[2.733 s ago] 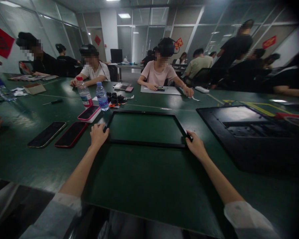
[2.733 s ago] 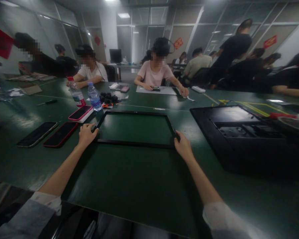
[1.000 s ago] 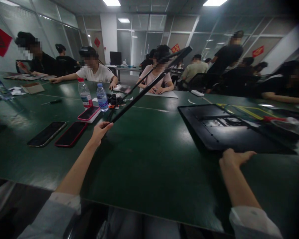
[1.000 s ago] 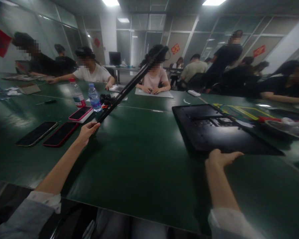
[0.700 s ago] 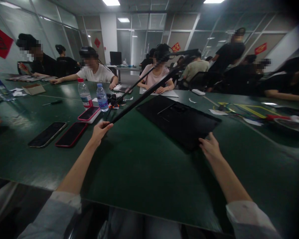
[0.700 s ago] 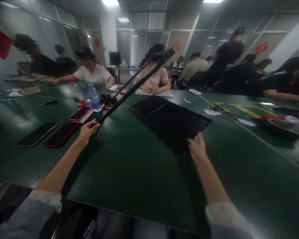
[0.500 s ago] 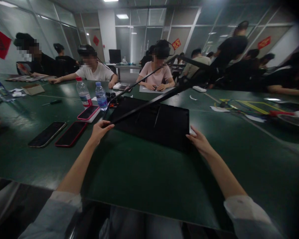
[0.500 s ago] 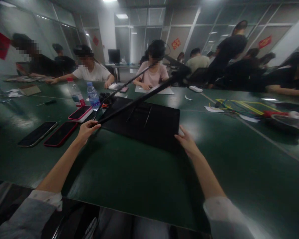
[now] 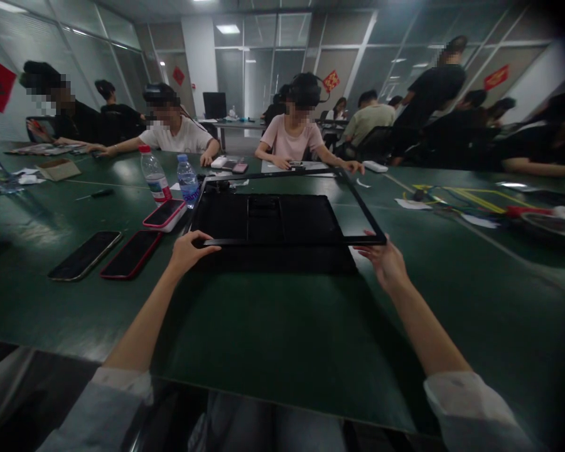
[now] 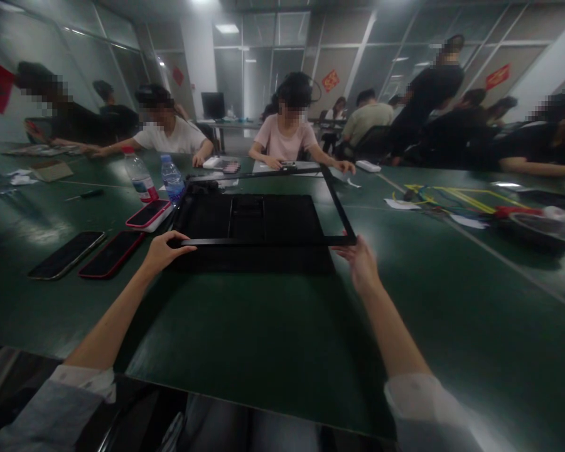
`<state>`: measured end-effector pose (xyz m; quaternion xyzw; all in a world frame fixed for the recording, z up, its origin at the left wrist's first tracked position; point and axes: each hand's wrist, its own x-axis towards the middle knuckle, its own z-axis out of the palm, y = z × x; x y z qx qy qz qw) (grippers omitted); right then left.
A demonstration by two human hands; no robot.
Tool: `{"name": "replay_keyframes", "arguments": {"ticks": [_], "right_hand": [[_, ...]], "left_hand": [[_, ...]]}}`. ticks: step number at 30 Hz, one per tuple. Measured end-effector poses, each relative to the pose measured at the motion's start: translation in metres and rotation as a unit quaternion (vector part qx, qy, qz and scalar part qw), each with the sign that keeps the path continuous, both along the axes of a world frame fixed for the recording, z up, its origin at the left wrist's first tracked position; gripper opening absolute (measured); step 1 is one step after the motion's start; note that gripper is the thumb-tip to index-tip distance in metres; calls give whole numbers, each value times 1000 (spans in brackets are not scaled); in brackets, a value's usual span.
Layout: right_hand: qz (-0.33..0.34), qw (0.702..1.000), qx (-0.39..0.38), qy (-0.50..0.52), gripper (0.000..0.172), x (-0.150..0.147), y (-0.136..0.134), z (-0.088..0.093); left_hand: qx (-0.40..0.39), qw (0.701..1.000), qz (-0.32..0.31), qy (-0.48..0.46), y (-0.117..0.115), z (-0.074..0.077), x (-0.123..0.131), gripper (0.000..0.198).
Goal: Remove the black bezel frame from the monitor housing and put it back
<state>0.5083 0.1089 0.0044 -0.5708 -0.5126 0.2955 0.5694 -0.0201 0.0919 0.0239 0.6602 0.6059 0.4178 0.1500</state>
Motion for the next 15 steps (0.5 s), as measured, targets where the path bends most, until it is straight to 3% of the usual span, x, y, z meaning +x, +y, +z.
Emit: {"name": "replay_keyframes", "arguments": {"ticks": [3,8,15], "right_hand": [[61,996,-32,53,68,-5,-3,8],[-64,985,-4,-157,63,-22,0,-11],[-138,931,106,-322,50,-23,3,-31]], "left_hand": [[4,998,-2,56,-4,2,3,40],[-24,991,-17,132,-9,5,1,40],[-99,970,-74,208,-14,11,4,48]]}}
